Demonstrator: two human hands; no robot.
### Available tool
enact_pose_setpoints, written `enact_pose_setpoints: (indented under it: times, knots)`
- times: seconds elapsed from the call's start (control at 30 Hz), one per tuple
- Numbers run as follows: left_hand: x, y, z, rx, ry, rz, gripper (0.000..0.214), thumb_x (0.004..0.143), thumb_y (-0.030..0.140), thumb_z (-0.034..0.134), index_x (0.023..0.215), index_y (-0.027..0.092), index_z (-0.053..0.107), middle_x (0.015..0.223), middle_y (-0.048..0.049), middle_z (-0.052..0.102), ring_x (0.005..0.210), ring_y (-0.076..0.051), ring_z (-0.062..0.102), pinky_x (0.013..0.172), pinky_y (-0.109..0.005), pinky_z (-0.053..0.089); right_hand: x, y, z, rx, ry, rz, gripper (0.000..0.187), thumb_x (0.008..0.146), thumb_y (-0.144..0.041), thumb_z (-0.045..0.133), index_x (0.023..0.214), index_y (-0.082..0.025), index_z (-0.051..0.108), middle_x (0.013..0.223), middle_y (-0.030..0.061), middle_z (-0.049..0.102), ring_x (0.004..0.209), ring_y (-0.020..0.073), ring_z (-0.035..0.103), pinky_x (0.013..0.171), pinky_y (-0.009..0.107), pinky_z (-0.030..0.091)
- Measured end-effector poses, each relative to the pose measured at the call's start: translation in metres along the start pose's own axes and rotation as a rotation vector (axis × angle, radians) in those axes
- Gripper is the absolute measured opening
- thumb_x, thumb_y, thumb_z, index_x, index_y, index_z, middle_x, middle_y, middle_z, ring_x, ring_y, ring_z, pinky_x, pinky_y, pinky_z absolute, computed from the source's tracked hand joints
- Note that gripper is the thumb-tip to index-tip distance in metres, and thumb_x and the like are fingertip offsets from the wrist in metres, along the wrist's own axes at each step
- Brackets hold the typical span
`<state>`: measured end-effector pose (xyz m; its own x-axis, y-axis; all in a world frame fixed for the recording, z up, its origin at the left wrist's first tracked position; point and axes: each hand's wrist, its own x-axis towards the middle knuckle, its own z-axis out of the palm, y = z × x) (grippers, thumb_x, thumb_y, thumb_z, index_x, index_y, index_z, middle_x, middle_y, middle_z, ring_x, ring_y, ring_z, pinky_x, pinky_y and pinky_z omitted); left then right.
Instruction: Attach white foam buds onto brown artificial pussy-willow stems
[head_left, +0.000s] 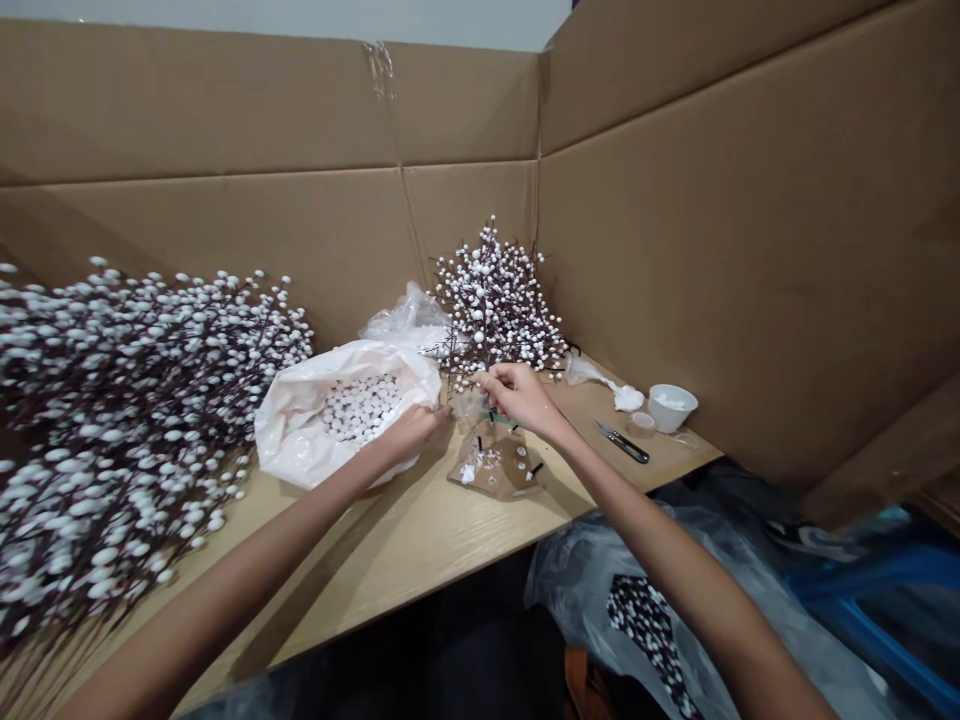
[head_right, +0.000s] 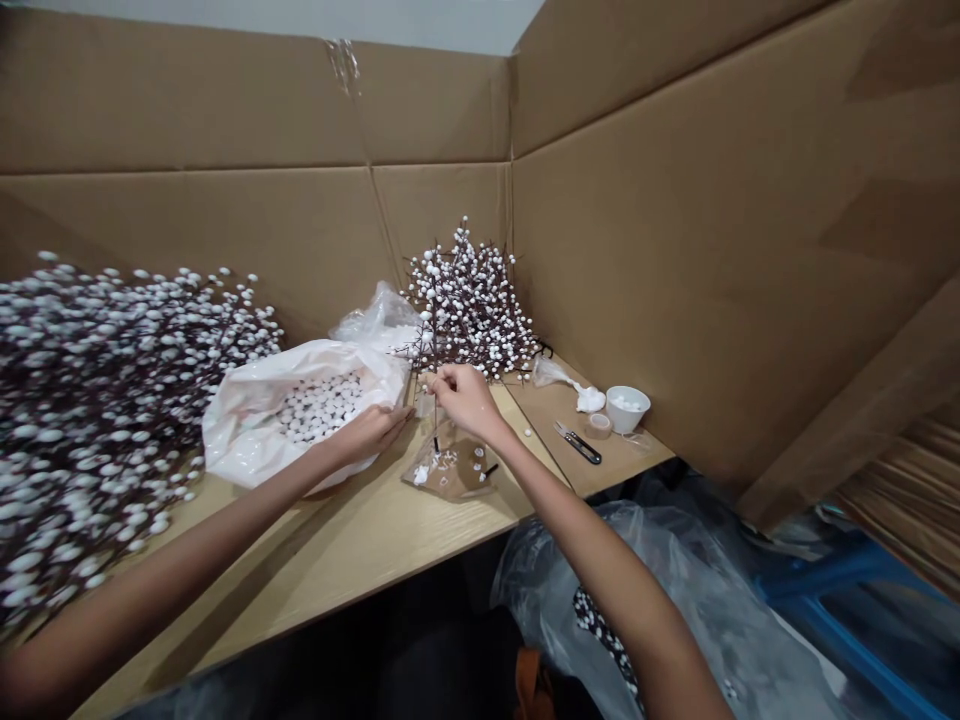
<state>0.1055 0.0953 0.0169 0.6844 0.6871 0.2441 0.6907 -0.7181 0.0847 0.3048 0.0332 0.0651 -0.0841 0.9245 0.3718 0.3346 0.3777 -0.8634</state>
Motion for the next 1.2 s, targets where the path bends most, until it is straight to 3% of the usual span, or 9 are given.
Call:
enact_pose_setpoints:
  times: [0.13, 0.27, 0.4, 0.5, 0.57, 0.67, 0.9, 1.2]
  knots:
    - [-0.012, 0.001, -0.008, -0.189, 0.171, -0.127, 0.029, 0.081, 0.023, 0.042, 0.098, 0.014, 0.064, 0.07, -0.0067, 0.068, 0.062, -0.018, 0.062, 0.059, -0.026, 0.046, 0.0, -0.001, 0.0, 0.012, 0.011, 0.011, 0.028, 0.083, -0.031, 0.048, 0.058, -0.016, 0.05, 0.048, -0.0046, 0.047, 0.044, 0.0076, 0.041, 0.049, 0.021, 0.03]
    - [-0.026, 0.009, -0.027, -0.373, 0.365, -0.25, 0.045, 0.085, 0.034, 0.036, 0.112, 0.005, 0.059, 0.079, -0.0117, 0.071, 0.067, -0.021, 0.066, 0.059, -0.028, 0.05, 0.002, -0.004, 0.0, -0.068, 0.012, -0.004, 0.03, 0.083, -0.032, 0.048, 0.058, -0.017, 0.05, 0.046, -0.0047, 0.046, 0.043, 0.0079, 0.04, 0.048, 0.021, 0.028]
    - [-0.045, 0.022, -0.057, -0.756, 0.548, -0.375, 0.041, 0.075, 0.035, 0.055, 0.104, 0.007, 0.064, 0.067, -0.007, 0.07, 0.06, -0.019, 0.065, 0.053, -0.027, 0.05, 0.006, -0.014, 0.006, -0.3, 0.015, -0.06, 0.028, 0.082, -0.023, 0.048, 0.056, -0.015, 0.052, 0.051, -0.0024, 0.051, 0.05, 0.0091, 0.045, 0.052, 0.021, 0.028]
    - [-0.061, 0.035, -0.078, -0.95, 0.65, -0.375, 0.037, 0.068, 0.034, 0.066, 0.097, 0.011, 0.068, 0.065, -0.0043, 0.07, 0.056, -0.018, 0.065, 0.051, -0.026, 0.05, 0.006, -0.027, 0.016, -0.574, 0.012, -0.089, 0.026, 0.083, -0.02, 0.046, 0.06, -0.015, 0.057, 0.058, 0.0014, 0.057, 0.055, 0.0115, 0.048, 0.053, 0.023, 0.027]
    - [-0.072, 0.044, -0.087, -0.92, 0.693, -0.342, 0.035, 0.07, 0.035, 0.066, 0.096, 0.012, 0.068, 0.071, -0.0055, 0.072, 0.058, -0.018, 0.067, 0.054, -0.027, 0.053, 0.005, -0.039, 0.025, -0.729, -0.001, -0.092, 0.026, 0.086, -0.021, 0.043, 0.067, -0.015, 0.06, 0.065, 0.0059, 0.062, 0.058, 0.0143, 0.052, 0.052, 0.024, 0.027]
    - [-0.088, 0.057, -0.093, -0.697, 0.764, -0.256, 0.03, 0.077, 0.03, 0.062, 0.1, 0.013, 0.067, 0.082, -0.0071, 0.074, 0.068, -0.019, 0.069, 0.063, -0.029, 0.056, 0.003, -0.059, 0.038, -0.885, -0.01, -0.089, 0.027, 0.088, -0.021, 0.039, 0.078, -0.014, 0.062, 0.075, 0.0121, 0.066, 0.065, 0.0199, 0.06, 0.052, 0.026, 0.029]
    - [-0.103, 0.081, -0.097, -0.12, 0.918, 0.08, 0.025, 0.079, 0.008, 0.057, 0.102, 0.009, 0.065, 0.094, -0.0105, 0.073, 0.083, -0.018, 0.069, 0.078, -0.025, 0.055, 0.001, -0.089, 0.057, -1.019, -0.071, -0.125, 0.016, 0.085, -0.022, 0.045, 0.084, -0.017, 0.06, 0.078, 0.0125, 0.068, 0.076, 0.0266, 0.067, 0.054, 0.027, 0.04]
    - [-0.108, 0.087, -0.096, -0.003, 0.948, 0.193, 0.036, 0.078, 0.002, 0.058, 0.112, 0.014, 0.057, 0.095, -0.0085, 0.071, 0.084, -0.016, 0.068, 0.079, -0.025, 0.054, 0.009, -0.097, 0.067, -1.113, -0.04, -0.064, 0.025, 0.084, -0.012, 0.04, 0.084, -0.013, 0.065, 0.08, 0.0172, 0.069, 0.078, 0.0263, 0.069, 0.059, 0.028, 0.048]
